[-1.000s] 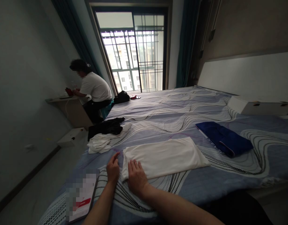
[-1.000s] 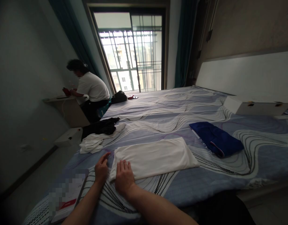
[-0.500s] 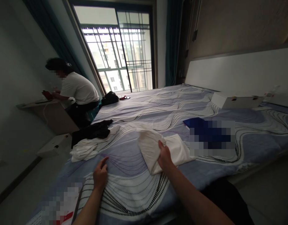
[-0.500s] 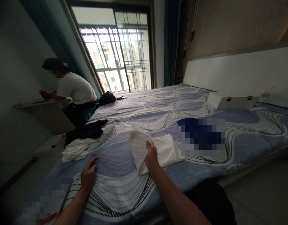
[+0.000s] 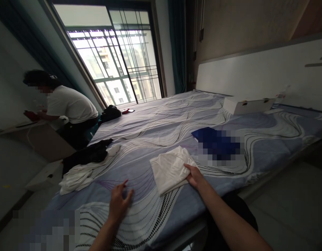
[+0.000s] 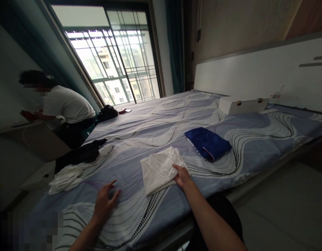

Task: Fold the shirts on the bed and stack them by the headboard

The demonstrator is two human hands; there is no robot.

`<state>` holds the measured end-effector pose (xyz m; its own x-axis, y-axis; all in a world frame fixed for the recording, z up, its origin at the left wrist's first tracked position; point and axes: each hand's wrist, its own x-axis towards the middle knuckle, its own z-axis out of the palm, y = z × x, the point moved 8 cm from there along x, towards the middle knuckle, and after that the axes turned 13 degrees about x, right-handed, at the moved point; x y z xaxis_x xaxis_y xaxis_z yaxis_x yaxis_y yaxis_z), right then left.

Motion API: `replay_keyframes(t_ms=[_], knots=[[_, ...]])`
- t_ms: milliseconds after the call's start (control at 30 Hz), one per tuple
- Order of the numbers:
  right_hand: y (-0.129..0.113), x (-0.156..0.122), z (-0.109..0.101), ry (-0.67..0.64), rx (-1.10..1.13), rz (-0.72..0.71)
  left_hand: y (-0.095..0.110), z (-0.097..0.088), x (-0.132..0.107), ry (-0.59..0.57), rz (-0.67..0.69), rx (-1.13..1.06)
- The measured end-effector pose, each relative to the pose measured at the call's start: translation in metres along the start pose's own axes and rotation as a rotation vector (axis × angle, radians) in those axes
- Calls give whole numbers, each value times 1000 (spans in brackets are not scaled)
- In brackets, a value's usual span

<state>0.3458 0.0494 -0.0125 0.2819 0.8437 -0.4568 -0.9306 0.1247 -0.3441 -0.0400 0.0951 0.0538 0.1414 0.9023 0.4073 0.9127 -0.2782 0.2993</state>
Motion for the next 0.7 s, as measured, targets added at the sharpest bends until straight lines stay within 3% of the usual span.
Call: replay_keyframes(t_ms=[100,200,267,433,700], knots=[[0,-1,-4,7,-17,-31,90,25,-25,-103,236,-40],[-6,-7,-5,-43,-40,-99,143,36,-41,-87,332,-14],[-17,-12,-5,-80,-106,-147,153,36,-42,-34,317,11],[-48,-7,-1,-133,-497,-141,153,37,-40,15,320,71],[-69,20,-2,-50,-882,-291,160,58,-37,-13,289,171]])
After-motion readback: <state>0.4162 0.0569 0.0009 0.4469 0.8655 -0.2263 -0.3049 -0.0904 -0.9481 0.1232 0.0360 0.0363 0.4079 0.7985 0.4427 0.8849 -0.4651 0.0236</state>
